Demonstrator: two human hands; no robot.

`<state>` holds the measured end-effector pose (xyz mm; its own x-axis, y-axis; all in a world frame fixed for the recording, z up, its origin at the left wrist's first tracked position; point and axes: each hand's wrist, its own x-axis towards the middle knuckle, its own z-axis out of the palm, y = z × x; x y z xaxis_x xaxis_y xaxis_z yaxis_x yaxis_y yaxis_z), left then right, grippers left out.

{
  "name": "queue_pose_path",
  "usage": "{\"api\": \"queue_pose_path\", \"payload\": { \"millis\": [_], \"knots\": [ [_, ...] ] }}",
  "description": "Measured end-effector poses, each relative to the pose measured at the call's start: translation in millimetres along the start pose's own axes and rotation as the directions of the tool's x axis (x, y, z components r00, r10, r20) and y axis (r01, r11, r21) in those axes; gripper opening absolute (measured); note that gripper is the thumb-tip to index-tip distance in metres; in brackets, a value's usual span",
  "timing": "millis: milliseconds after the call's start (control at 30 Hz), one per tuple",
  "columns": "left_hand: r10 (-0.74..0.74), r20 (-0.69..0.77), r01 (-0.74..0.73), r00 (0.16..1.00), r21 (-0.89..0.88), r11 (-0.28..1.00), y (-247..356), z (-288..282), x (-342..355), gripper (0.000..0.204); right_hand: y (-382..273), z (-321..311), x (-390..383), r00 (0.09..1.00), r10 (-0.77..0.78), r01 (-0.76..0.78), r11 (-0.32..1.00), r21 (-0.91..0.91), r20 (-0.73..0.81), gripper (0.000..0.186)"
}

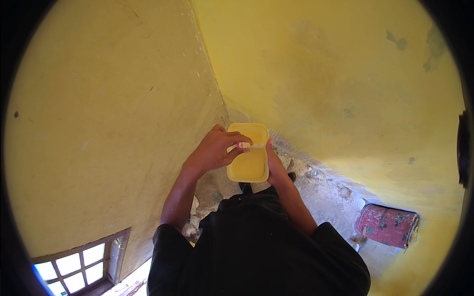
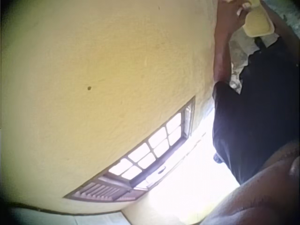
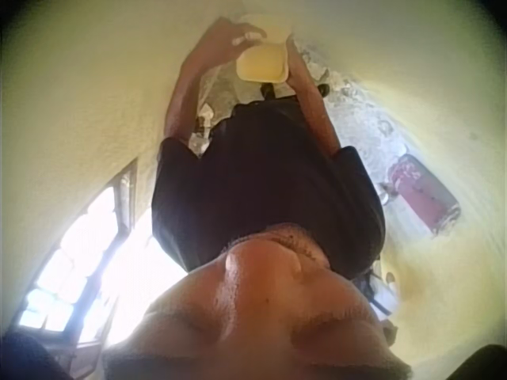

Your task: The person uses a brush to paint a wall with yellow paint, then pours more yellow paint from a container into a small plastic tray.

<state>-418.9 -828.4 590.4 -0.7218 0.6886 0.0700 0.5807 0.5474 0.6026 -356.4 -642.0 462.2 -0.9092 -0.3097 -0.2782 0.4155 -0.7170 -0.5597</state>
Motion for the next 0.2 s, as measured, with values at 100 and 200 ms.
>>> {"api": "queue_pose_path", "payload": {
  "millis": [100,200],
  "knots": [
    [-0.007,0.007,0.007,1.000,0.010,1.000,-0.7,-0.2,-3.4,0.022,2.5,5.0,-0.4,0.999,-0.028,0.028,0.999,-0.023,-0.032,0.067],
    [-0.037,0.039,0.038,0.999,-0.014,0.999,4.3,-3.1,-4.3,0.021,-3.3,7.7,-3.9,0.999,0.026,-0.026,0.999,-0.022,-0.021,0.066]
  ]
}}
